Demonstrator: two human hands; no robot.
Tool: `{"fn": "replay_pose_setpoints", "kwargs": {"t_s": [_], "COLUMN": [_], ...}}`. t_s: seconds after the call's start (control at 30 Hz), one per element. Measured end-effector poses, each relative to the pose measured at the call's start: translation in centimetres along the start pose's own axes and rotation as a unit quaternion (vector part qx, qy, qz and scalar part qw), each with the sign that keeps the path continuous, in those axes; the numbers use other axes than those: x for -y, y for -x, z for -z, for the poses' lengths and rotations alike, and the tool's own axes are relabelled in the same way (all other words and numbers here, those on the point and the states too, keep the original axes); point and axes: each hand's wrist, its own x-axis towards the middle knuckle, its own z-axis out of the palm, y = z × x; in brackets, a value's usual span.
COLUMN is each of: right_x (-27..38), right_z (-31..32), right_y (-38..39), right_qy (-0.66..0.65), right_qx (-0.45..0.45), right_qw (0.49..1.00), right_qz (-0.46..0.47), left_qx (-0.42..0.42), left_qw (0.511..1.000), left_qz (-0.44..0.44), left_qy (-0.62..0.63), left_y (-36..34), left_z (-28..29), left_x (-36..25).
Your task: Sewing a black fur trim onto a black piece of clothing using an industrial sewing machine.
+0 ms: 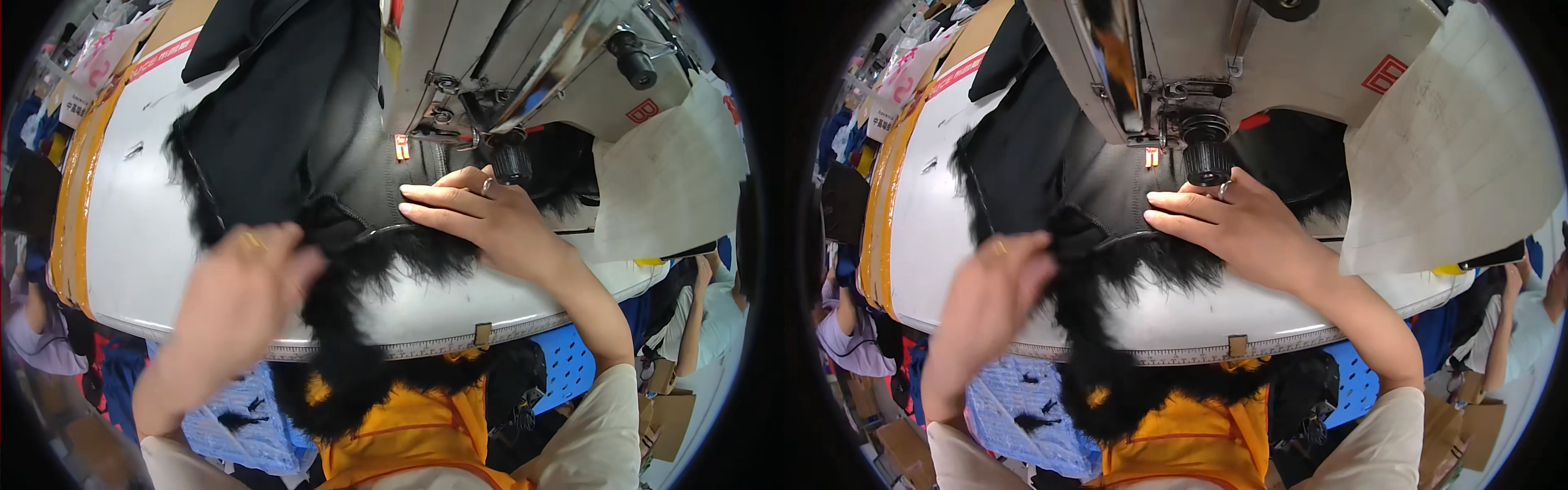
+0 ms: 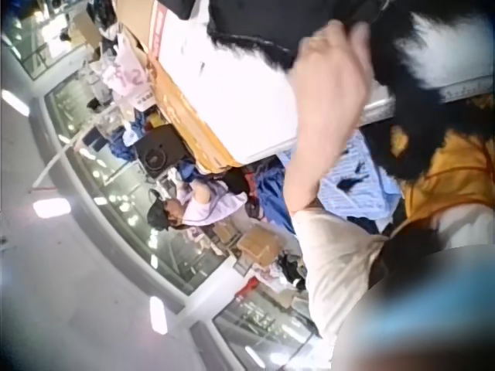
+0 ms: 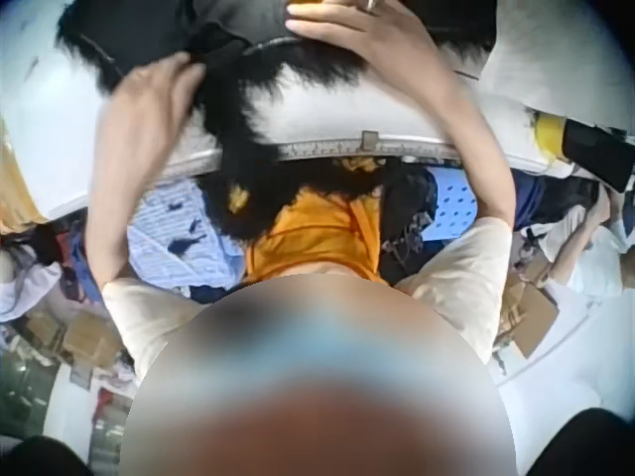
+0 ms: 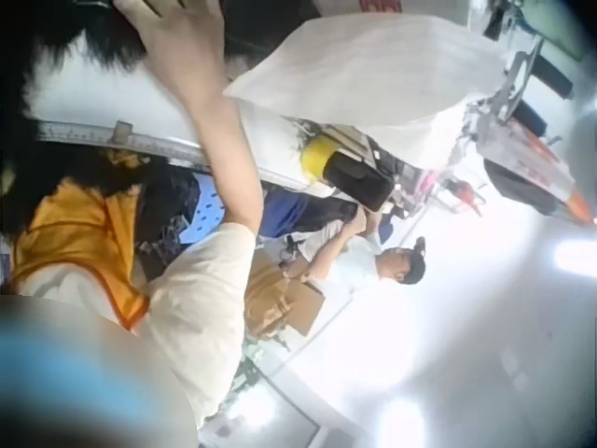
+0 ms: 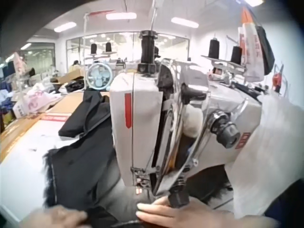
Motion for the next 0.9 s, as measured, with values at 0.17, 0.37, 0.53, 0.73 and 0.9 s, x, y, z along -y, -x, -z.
{"fn": "replay_pose_setpoints", "kwargs": {"t_s": [0.17,0.37,0.53,0.73,0.9], "right_x": [0.8,1.9,1.6,1.9,1.9], "right_z": [-1.0,-2.3,-1.4,-1.5,-1.1], "right_y": [-0.6,-0.7,-0.7,-0.7,-0.8], "right_qy": [-0.023,0.034,-0.003,0.015,-0.018], "right_qx": [-0.021,-0.072,-0.074,-0.064,-0.06], "right_qw": [0.999,0.996,0.996,0.997,0.997], "right_qz": [0.009,-0.043,-0.05,-0.05,-0.054], "left_qx": [-0.015,0.028,-0.072,-0.04,-0.084], "left_qw": [0.97,0.978,0.986,0.967,0.968], "left_qz": [0.011,0.001,-0.04,-0.025,-0.072], "left_qy": [-0.244,-0.206,-0.147,-0.251,-0.226], "left_y": [-6.4,-9.3,-2.6,0.1,-0.8], "left_z": [-2.4,-2.2,-0.6,-2.9,-2.1], "left_x": [6.8,7.5,0.3,-0.2,-1.7]}}
